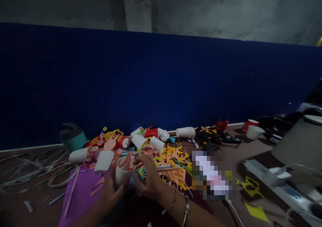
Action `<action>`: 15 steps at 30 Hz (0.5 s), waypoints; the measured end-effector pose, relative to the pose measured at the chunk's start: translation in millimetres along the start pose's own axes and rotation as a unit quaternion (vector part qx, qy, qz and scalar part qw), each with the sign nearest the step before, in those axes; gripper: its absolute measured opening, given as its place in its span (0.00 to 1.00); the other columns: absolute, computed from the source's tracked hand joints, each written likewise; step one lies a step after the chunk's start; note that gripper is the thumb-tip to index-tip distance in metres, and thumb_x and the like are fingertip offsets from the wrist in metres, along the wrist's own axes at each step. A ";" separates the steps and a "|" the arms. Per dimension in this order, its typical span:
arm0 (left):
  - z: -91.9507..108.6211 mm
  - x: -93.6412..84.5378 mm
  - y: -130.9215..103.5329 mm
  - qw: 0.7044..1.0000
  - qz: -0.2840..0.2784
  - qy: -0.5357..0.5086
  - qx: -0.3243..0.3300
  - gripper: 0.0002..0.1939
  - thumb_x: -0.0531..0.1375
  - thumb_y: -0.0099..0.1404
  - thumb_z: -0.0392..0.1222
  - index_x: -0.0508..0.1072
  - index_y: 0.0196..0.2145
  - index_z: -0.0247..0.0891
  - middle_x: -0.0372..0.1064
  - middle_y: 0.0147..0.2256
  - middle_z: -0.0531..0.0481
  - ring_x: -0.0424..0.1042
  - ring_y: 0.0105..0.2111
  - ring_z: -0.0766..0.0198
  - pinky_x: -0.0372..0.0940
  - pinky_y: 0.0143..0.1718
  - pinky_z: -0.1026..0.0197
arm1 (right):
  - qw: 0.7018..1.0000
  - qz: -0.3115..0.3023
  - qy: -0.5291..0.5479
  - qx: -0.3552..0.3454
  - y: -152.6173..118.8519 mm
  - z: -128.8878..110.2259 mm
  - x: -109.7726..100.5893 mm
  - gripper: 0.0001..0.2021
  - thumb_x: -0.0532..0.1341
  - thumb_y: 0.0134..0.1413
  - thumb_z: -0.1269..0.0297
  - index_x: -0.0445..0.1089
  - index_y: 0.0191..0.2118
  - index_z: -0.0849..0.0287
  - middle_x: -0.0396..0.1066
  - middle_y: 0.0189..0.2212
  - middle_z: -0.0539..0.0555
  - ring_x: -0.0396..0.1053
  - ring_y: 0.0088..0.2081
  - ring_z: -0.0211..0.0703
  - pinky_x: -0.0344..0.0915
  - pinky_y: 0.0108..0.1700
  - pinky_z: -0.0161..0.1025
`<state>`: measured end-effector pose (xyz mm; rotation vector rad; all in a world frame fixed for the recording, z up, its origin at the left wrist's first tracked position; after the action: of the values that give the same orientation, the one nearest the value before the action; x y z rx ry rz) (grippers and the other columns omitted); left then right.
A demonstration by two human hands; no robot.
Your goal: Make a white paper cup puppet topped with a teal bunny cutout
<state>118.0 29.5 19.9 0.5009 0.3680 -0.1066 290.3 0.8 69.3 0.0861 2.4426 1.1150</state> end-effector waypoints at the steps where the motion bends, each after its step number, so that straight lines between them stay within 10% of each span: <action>1: 2.6 -0.3 0.8 1.000 -0.017 -0.013 -0.007 0.35 0.57 0.62 0.45 0.47 0.62 0.41 0.57 0.58 0.40 0.63 0.55 0.52 0.61 0.53 0.51 | 0.999 0.013 0.025 0.034 3.2 1.2 -2.5 0.13 0.55 0.54 0.72 0.61 0.46 0.56 0.67 0.41 0.57 0.66 0.45 0.48 0.64 0.50 0.47; 8: 11.6 -0.9 1.3 0.997 -0.060 -0.045 -0.026 0.35 0.59 0.58 0.42 0.50 0.61 0.39 0.64 0.54 0.41 0.67 0.51 0.50 0.65 0.49 0.51 | 0.980 0.081 0.130 0.127 23.2 19.2 -12.1 0.02 0.57 0.57 0.65 0.64 0.34 0.57 0.66 0.34 0.53 0.66 0.39 0.44 0.65 0.44 0.41; 15: 12.7 -1.7 -1.3 0.998 -0.049 -0.004 -0.036 0.33 0.60 0.54 0.44 0.57 0.57 0.37 0.69 0.49 0.41 0.71 0.46 0.48 0.68 0.45 0.51 | 0.965 0.004 0.163 0.206 23.9 22.3 -5.6 0.06 0.60 0.55 0.62 0.66 0.30 0.58 0.69 0.31 0.51 0.68 0.34 0.42 0.66 0.37 0.38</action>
<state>120.2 22.2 30.3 0.4107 0.3879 -0.1892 301.7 31.1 76.1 0.0427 2.9414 0.6460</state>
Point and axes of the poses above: each hand's wrist, its own y-axis towards the middle knuckle, its own x-axis out of the palm, z = x × y, the point moved 2 cm from there along y, towards the middle knuckle
